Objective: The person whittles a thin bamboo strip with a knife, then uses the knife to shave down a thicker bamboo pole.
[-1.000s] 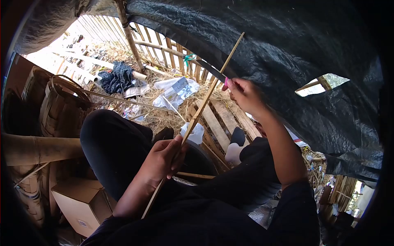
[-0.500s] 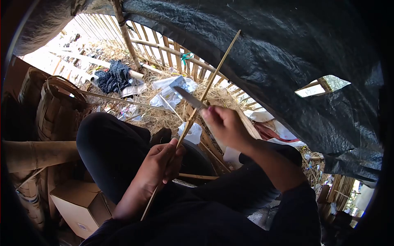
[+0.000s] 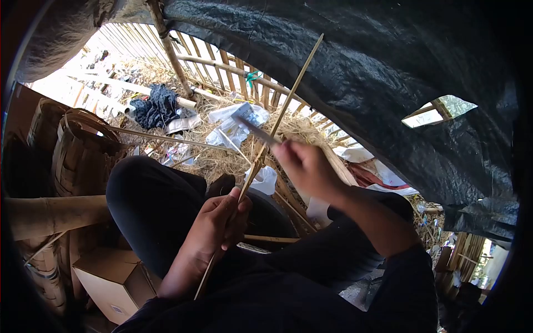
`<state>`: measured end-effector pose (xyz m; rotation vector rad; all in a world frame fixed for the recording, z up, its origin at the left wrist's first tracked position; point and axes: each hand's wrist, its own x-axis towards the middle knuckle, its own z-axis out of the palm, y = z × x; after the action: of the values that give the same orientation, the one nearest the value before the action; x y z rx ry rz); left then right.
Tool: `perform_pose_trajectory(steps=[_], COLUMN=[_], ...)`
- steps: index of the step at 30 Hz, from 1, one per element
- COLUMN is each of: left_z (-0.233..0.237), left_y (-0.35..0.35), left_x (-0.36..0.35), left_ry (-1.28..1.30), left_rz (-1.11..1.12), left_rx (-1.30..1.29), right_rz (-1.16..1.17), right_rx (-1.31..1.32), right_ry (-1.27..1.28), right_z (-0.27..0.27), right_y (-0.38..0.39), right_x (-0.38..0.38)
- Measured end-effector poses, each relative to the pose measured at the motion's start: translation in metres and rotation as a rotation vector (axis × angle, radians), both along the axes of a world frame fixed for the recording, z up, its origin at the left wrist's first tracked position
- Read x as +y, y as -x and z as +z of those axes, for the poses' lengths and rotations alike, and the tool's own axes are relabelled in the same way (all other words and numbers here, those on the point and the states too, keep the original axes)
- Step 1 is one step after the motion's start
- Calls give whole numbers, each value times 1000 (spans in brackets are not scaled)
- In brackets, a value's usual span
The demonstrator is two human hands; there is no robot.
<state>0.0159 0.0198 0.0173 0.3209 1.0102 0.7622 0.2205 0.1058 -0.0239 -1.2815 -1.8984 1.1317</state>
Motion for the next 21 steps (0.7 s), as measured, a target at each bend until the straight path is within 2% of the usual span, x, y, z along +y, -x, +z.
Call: perform_pose_trajectory(steps=[1,3,5,6,7,9,10,13,14,15,17,18,21], left_z=[-1,-2,-3,-3,-2,-1,-1,-2,-2,-1,-1,-1,-4], left_y=[1,0,0,0,0,2,2,1,2,2,1,2,2], left_x=[0,-1,-2,-2,-1,-2,-2,-2,-3,-4,-3,-3,-3], left_ry=[17,4,-11,-19,-28,-29,-22,-19,-21,-18,-21,-11,3], left_rz=[-3,-4,-9,-11,-14,-6,-1,-14,-16,-10,-4,11,24], left_rx=[-30,-7,12,3,-9,2,17,27,29,14,-3,-11,-26], right_rz=[73,63,-70,-75,-79,193,218,125,-14,-50,88,108,62], right_rx=[30,78,82,-47,-47,113,129,43,157,39,138,79,59], right_ry=[-18,-20,148,44,40,121,55,184,153,-29,16,-61,31], right_z=[1,2,-9,-10,-4,9,4,9,1,1,1,1,-1], right_y=[7,6,-14,-21,-15,10,16,1,-1,-8,7,15,6], right_x=[-12,-7,25,34,24,-14,-23,0,12,17,-8,-22,-1])
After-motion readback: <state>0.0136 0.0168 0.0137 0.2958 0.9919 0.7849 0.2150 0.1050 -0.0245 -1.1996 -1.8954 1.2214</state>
